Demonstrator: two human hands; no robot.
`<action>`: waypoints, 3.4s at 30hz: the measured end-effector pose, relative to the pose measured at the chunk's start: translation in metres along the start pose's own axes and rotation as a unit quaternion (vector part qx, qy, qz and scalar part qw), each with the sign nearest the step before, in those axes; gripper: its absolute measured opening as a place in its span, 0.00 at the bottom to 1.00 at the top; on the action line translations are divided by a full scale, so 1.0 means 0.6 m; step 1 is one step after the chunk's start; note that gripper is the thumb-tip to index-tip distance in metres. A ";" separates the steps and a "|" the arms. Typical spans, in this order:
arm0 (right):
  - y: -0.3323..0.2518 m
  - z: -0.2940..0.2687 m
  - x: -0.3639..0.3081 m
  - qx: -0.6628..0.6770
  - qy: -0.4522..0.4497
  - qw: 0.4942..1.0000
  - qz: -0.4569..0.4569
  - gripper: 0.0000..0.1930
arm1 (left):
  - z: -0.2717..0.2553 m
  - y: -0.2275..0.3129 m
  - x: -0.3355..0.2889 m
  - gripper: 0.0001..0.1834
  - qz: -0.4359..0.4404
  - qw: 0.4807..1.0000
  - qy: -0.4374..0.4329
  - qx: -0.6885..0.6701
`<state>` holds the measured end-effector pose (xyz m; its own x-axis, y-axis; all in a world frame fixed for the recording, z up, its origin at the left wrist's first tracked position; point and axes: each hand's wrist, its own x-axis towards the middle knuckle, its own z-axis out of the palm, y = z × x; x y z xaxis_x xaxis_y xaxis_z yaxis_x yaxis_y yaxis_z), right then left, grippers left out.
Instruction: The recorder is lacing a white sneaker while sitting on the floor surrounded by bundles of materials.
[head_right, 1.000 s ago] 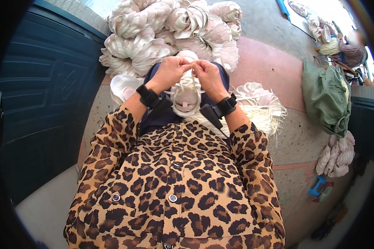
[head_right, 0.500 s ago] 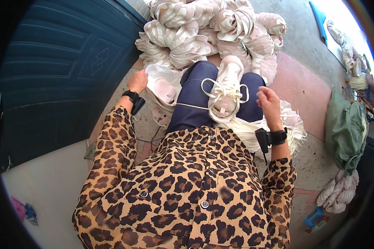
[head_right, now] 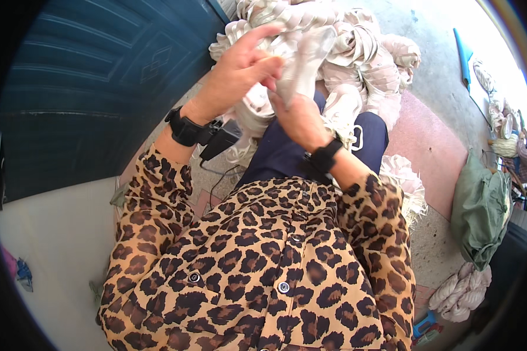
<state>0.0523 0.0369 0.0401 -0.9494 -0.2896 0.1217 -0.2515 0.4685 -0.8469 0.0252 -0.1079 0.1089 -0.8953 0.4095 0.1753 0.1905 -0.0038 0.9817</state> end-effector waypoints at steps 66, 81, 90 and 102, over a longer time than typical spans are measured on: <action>0.182 -0.073 -0.195 -0.071 0.113 0.957 0.257 0.17 | 0.186 -0.193 -0.083 0.12 -0.018 0.927 -0.021 0.374; 0.183 -0.097 -0.213 -0.130 -0.011 0.974 0.186 0.11 | 0.209 -0.211 -0.067 0.14 -0.105 0.852 -0.164 0.485; 0.209 -0.193 -0.312 -0.138 0.013 0.980 0.141 0.08 | 0.229 -0.167 -0.025 0.07 0.032 0.896 -0.209 0.390; 0.093 -0.307 -0.225 -0.550 0.195 0.803 -0.123 0.07 | 0.336 -0.144 0.016 0.09 -0.002 0.934 -0.330 0.134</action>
<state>0.1316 0.2558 0.0719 -0.7783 -0.3034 0.5496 -0.2510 0.9528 0.1705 0.0814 0.0801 0.0108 -0.4694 0.8830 0.0008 0.3606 0.1908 0.9130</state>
